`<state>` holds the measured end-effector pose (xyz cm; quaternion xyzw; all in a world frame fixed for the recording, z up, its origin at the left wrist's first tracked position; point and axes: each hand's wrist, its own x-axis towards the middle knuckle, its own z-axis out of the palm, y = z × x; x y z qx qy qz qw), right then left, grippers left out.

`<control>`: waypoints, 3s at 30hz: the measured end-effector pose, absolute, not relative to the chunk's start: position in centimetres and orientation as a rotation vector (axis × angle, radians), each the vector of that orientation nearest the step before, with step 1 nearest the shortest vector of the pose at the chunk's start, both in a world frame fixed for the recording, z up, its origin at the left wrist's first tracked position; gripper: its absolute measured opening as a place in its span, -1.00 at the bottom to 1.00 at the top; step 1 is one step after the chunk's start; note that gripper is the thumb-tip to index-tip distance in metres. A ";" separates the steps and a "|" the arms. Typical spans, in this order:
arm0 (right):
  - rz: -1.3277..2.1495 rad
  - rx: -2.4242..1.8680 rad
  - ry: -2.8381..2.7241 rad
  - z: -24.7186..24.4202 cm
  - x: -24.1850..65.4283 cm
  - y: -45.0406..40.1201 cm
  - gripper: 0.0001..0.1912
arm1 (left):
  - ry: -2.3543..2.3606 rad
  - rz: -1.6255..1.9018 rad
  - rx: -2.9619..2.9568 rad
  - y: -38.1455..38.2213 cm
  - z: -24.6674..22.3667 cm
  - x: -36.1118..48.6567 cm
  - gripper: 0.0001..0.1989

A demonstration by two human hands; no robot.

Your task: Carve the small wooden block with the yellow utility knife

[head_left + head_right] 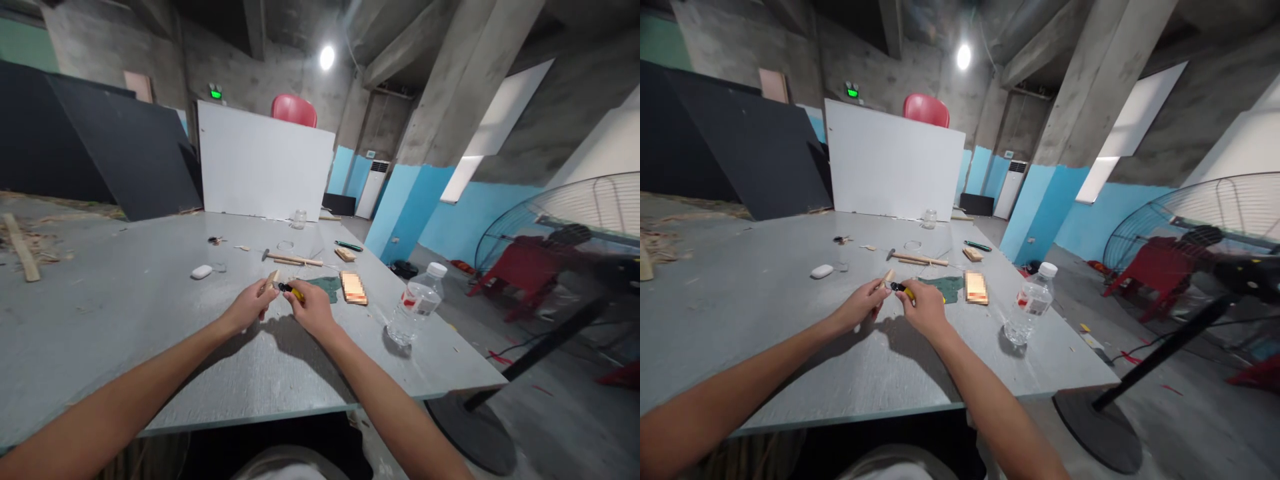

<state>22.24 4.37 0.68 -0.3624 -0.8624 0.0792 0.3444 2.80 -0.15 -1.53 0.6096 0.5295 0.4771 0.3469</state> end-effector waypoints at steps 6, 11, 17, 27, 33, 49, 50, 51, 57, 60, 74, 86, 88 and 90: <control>0.153 -0.994 -2.250 0.3 21.5 3.9 -0.71 | 1.352 1.176 1.523 0.3 -1.4 2.7 -0.62; 0.214 -1.264 -1.972 0.3 23.2 7.1 -0.68 | 1.230 0.967 1.496 -1.5 -1.2 4.3 -0.64; 0.194 -1.317 -1.824 0.4 27.2 11.2 -0.57 | 0.987 0.833 1.576 -3.3 -1.1 6.5 -0.62; 0.393 -0.892 -2.251 -0.6 23.4 7.0 -0.60 | 1.281 1.191 1.462 -0.2 -2.3 3.8 -0.51; 0.409 -0.851 -2.249 -0.1 23.7 6.7 -0.57 | 1.287 1.201 1.424 -0.6 -1.9 4.5 -0.51; 0.459 -0.777 -2.308 0.0 23.3 5.8 -0.62 | 1.259 1.318 1.377 0.3 -3.1 4.2 -0.52; 0.474 -0.755 -2.342 0.0 23.2 5.7 -0.62 | 1.249 1.327 1.368 0.4 -3.1 4.2 -0.53; 0.488 -0.732 -2.371 0.1 23.2 5.6 -0.62 | 1.242 1.333 1.359 0.4 -3.1 4.2 -0.55; 0.547 -0.640 -2.446 0.3 23.2 5.3 -0.60 | 1.238 1.324 1.357 0.1 -2.8 4.4 -0.64; 0.528 -0.658 -2.444 0.2 23.3 5.4 -0.60 | 1.242 1.308 1.413 -0.1 -2.6 4.2 -0.65; 0.172 -0.887 -2.286 0.5 22.2 4.5 -0.66 | 1.287 1.301 1.468 -0.3 -1.0 3.7 -0.65; 0.174 -1.251 -1.835 0.5 25.3 9.7 -0.55 | 0.940 0.726 1.485 -3.7 0.3 6.4 -0.50; 0.175 -1.254 -1.816 0.5 26.3 10.7 -0.52 | 0.845 0.655 1.446 -4.1 0.1 7.3 -0.48; 0.206 -1.208 -1.855 0.2 26.1 10.6 -0.50 | 0.885 0.739 1.416 -3.6 -0.2 7.5 -0.43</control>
